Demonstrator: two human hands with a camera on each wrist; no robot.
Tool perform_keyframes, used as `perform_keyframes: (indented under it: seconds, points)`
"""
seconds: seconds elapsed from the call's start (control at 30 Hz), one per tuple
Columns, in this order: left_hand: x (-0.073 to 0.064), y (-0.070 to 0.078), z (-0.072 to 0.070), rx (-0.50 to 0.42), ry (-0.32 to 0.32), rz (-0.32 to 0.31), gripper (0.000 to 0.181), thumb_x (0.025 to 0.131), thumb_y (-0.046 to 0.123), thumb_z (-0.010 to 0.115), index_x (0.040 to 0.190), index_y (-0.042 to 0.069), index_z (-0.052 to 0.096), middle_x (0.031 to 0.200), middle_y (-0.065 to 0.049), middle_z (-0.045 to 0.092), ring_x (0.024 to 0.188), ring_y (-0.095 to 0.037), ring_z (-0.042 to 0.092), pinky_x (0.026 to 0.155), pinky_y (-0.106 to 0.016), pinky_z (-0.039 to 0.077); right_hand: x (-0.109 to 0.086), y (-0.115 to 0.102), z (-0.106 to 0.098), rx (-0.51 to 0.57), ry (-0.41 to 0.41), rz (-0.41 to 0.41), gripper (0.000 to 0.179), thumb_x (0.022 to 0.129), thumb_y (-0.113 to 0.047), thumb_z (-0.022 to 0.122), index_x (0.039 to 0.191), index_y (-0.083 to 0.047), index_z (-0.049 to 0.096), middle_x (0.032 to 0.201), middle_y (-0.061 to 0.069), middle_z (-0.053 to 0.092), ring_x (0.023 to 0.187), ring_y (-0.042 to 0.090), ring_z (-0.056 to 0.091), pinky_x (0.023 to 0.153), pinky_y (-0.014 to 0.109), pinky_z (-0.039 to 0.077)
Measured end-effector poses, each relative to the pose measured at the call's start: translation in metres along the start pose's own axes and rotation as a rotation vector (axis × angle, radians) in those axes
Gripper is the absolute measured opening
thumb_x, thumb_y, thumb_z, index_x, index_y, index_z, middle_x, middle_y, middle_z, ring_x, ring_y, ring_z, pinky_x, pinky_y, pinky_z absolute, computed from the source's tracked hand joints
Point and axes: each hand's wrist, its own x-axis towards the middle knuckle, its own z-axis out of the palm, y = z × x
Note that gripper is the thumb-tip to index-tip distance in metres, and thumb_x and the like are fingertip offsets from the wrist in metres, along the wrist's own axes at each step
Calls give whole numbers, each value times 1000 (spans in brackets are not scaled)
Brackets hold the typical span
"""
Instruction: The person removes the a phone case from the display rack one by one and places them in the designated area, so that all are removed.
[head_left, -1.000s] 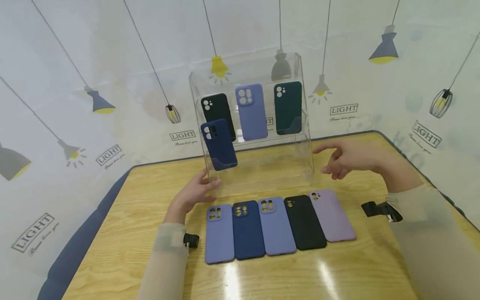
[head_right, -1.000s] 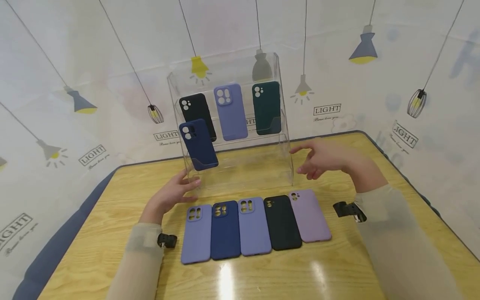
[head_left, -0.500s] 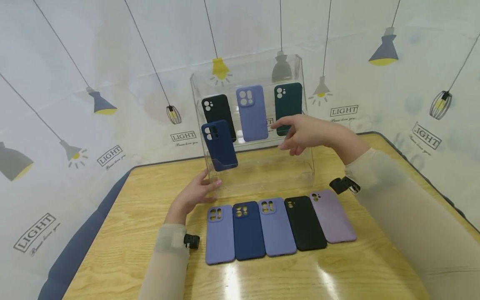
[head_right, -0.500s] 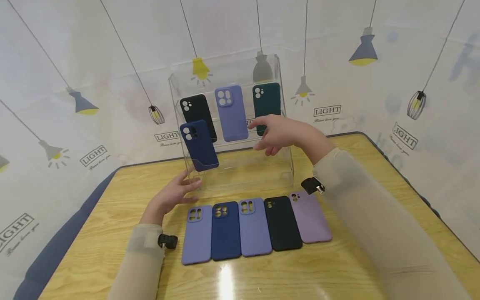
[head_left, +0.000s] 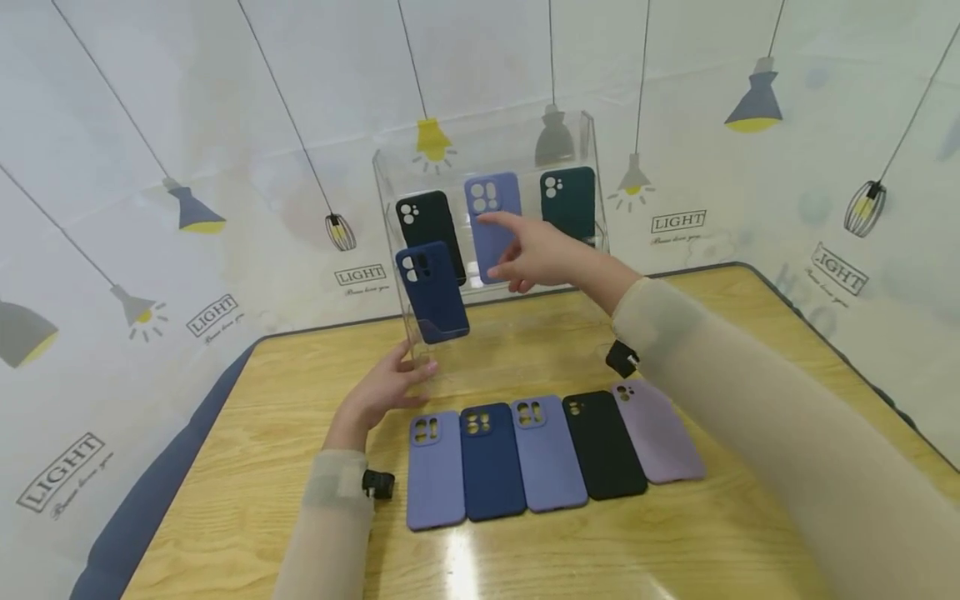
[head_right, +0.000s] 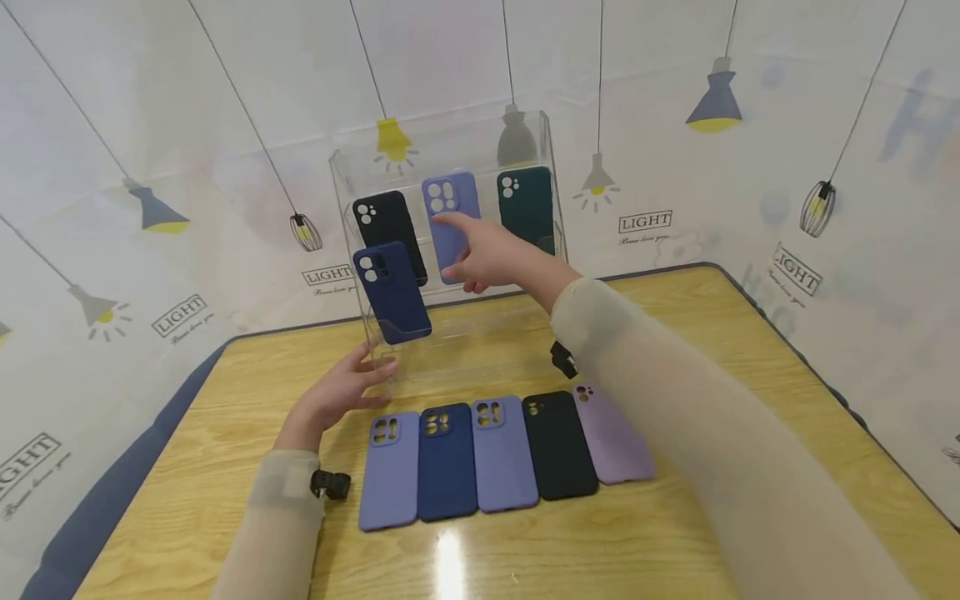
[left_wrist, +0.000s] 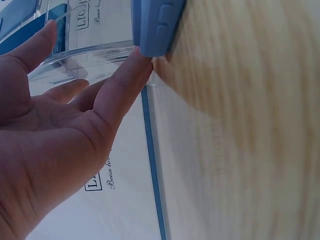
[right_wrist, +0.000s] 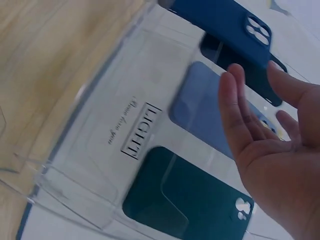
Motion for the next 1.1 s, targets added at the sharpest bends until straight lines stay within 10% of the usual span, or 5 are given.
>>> perform_keyframes:
  seconds: [1.1]
  points:
    - [1,2,-3,1,-13,-20,86,111,31,61,174,24,3,173,-22,32,156,-41,42,115,-53,55,34,-9,55,-158,62,-67,83,106,-20,69,169,-42,20,124,9,77,76,19,75,71,33,64]
